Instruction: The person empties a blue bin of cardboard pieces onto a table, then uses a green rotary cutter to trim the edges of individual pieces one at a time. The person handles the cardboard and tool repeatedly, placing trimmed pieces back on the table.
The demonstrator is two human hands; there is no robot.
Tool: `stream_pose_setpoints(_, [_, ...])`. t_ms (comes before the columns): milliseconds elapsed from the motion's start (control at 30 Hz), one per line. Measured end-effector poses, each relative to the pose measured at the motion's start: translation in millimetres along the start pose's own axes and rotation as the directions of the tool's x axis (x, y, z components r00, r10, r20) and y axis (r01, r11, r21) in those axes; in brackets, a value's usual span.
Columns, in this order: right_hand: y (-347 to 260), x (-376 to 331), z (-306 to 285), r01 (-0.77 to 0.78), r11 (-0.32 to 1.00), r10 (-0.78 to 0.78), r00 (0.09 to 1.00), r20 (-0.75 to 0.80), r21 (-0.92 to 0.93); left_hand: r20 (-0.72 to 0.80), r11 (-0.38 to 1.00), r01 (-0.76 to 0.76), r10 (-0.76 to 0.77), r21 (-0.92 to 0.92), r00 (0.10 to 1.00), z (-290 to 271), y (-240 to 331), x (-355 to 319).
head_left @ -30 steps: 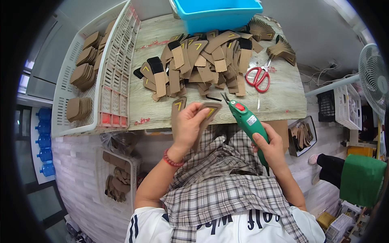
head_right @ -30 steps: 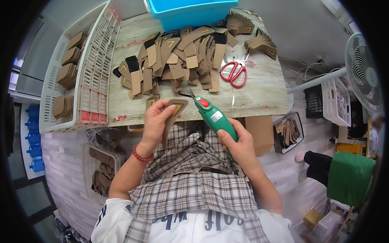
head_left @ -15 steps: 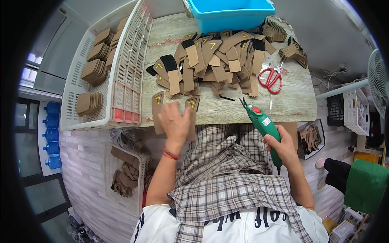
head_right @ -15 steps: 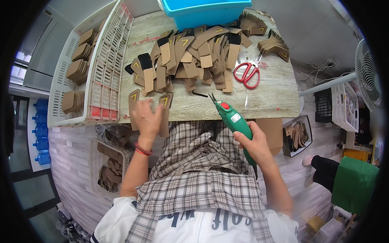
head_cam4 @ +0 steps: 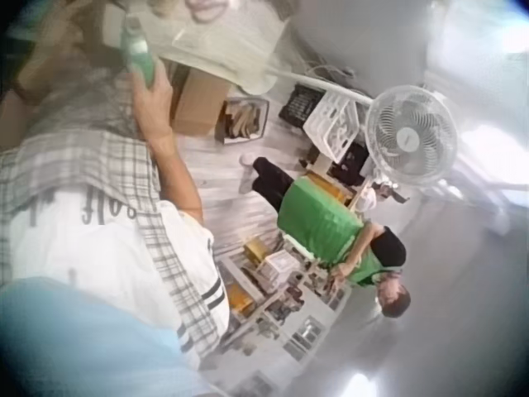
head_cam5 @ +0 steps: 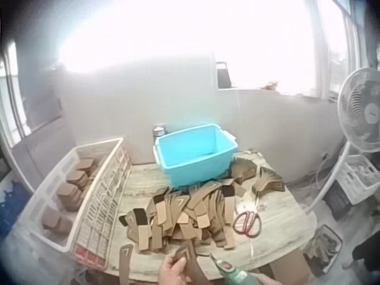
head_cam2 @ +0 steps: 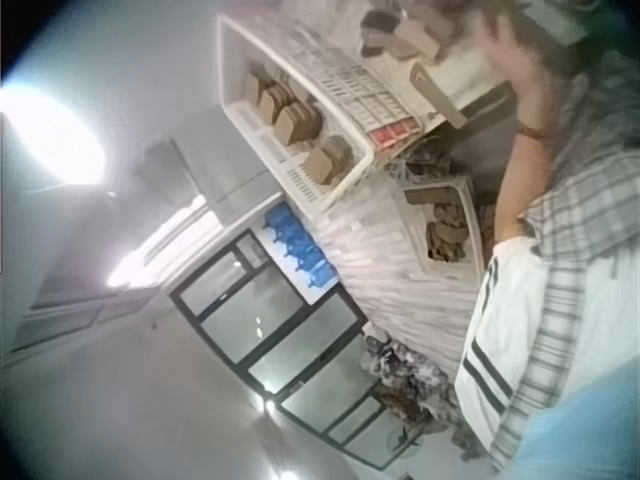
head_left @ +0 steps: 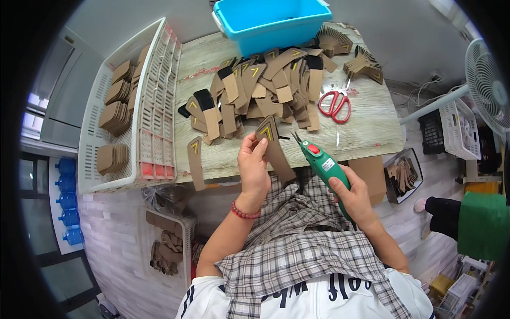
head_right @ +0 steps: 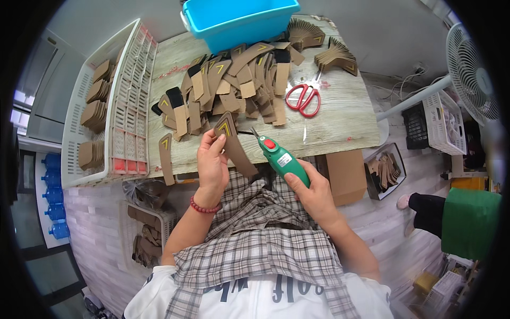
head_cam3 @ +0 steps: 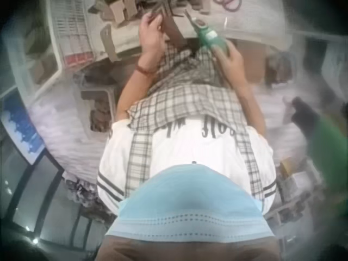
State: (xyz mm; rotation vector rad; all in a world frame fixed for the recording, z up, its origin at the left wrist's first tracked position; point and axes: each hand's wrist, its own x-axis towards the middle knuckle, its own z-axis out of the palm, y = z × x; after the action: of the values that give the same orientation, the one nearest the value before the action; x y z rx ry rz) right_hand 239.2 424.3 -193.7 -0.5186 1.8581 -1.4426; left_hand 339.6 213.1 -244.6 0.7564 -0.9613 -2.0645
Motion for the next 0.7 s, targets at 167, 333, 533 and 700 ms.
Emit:
stream_pose_setpoints(167, [-4.5, -3.9, -3.5, 0.017, 1.0, -0.015, 0.998, -0.062, 0.024, 0.047, 0.994, 0.089, -0.086, -0.07, 0.995, 29.9, -7.7, 6.8])
stream_pose_setpoints(333, [-9.7, -4.9, -4.1, 0.007, 1.0, -0.006, 0.996, -0.086, 0.008, 0.045, 0.987, 0.135, -0.131, -0.09, 0.99, 39.0, -16.8, 7.5])
stream_pose_setpoints(533, [-7.6, -2.2, -1.7, 0.036, 0.999, -0.036, 0.995, -0.095, -0.012, 0.016, 0.977, 0.159, -0.158, -0.144, 0.987, 44.5, -21.7, 5.4])
stream_pose_setpoints(700, [-5.1, -0.4, -0.2, 0.051, 0.998, -0.054, 0.992, -0.11, -0.024, 0.035, 0.973, 0.189, -0.186, -0.13, 0.982, 42.2, -24.9, 2.4])
